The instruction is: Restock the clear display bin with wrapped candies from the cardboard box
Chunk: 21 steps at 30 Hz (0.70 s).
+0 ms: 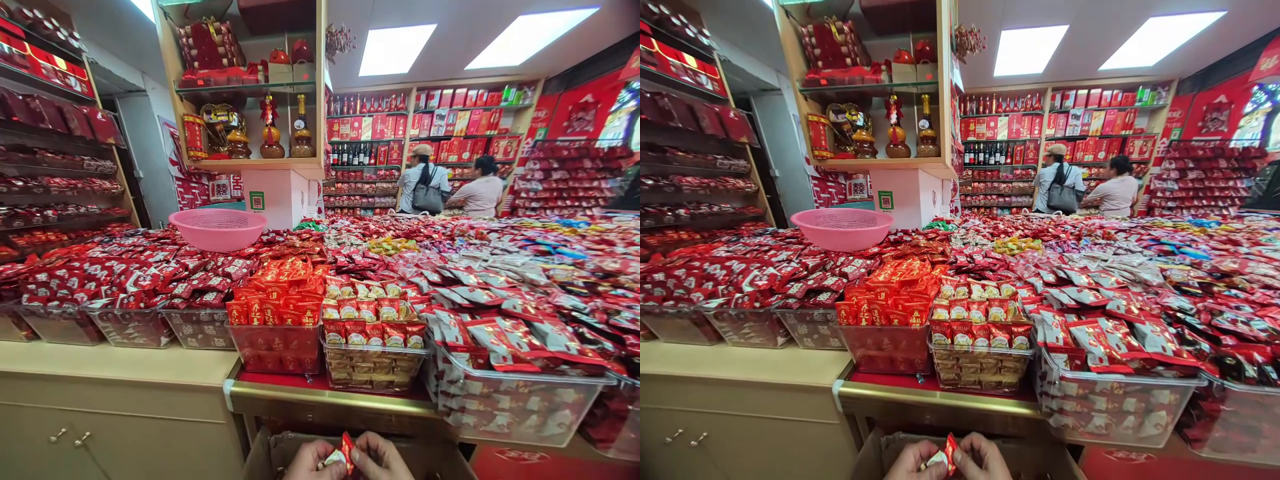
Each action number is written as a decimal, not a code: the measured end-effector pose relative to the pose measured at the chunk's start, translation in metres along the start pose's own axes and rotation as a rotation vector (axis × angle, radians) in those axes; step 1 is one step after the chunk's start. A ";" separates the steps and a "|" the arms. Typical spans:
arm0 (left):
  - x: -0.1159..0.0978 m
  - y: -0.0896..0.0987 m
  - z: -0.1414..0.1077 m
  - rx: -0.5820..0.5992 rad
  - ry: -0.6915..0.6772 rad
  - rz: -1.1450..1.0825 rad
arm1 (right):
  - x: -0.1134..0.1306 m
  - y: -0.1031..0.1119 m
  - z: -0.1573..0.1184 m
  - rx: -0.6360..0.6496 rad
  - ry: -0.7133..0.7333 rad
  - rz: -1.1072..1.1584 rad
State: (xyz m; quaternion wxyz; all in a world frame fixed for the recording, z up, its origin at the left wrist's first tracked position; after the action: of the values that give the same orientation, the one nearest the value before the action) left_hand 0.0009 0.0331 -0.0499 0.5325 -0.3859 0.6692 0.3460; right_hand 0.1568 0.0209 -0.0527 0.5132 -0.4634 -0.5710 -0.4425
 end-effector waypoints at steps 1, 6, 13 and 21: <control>-0.003 -0.002 -0.002 0.015 0.012 -0.025 | 0.003 -0.001 -0.002 -0.008 -0.026 0.041; -0.030 -0.013 -0.015 0.095 0.012 -0.086 | 0.021 0.002 -0.015 -0.058 -0.163 0.239; -0.039 -0.016 -0.019 0.210 0.023 -0.208 | 0.029 0.009 -0.021 -0.074 -0.165 0.268; -0.035 -0.017 -0.016 0.059 0.107 -0.211 | 0.021 0.011 -0.017 -0.139 -0.092 0.224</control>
State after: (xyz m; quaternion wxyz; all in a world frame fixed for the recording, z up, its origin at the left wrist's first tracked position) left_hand 0.0135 0.0164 -0.0139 0.5405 -0.4564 0.6623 0.2470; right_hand 0.1700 0.0076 -0.0296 0.4994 -0.5784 -0.5068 -0.3990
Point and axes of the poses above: each hand's wrist, its own z-axis towards the middle knuckle, its own y-axis out of the back of the hand, x = y × z, the point moved 1 cm from there along z, towards the middle knuckle, and after that the axes turned 1 degree about -x, right-handed, at the moved point
